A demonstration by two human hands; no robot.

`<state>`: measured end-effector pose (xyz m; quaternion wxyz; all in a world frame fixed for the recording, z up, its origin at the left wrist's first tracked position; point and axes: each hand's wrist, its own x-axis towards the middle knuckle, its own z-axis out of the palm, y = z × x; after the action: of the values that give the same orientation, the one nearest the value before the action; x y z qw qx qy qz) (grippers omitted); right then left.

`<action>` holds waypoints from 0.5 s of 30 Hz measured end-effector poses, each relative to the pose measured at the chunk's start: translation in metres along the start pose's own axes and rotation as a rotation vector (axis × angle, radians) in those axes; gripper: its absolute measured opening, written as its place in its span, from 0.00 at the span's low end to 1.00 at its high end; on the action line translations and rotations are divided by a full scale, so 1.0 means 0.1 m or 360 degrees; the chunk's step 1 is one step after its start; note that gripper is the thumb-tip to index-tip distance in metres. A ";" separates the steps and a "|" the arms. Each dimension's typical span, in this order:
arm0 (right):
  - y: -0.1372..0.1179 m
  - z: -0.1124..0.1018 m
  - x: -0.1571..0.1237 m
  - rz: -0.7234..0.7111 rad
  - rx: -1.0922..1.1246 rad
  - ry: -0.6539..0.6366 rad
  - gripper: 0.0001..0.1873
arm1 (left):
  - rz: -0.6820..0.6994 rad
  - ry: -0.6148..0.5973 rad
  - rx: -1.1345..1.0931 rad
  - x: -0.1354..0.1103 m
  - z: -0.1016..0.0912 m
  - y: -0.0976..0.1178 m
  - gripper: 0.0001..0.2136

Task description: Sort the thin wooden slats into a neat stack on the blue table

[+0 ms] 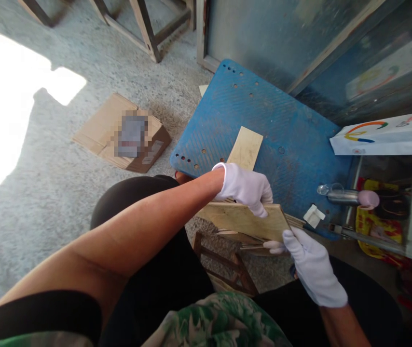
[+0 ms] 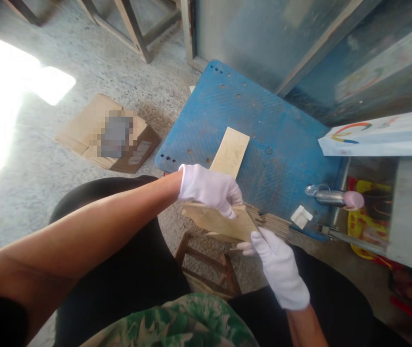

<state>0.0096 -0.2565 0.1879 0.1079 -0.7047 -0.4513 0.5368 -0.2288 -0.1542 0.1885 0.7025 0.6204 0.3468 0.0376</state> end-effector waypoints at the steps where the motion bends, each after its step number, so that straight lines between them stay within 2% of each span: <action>1: 0.02 0.03 0.00 -0.0001 0.0028 -0.0007 0.25 | -0.0047 0.0027 -0.0010 0.00 0.00 -0.01 0.07; 5: 0.14 0.12 0.02 -0.0005 0.0095 -0.0074 0.26 | -0.0131 0.0085 0.0019 0.04 0.02 -0.07 0.07; 11: 0.31 0.18 0.09 0.0023 -0.0003 -0.0078 0.26 | -0.0146 -0.0029 0.0425 0.15 0.09 -0.15 0.04; 15: 0.45 0.30 0.16 0.0014 0.0026 -0.0139 0.27 | -0.0159 -0.0203 0.0798 0.16 0.06 -0.11 0.15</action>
<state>0.0078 -0.2803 0.1372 0.0916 -0.6817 -0.4479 0.5712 -0.2183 -0.1539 0.1713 0.5481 0.7583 0.3305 -0.1235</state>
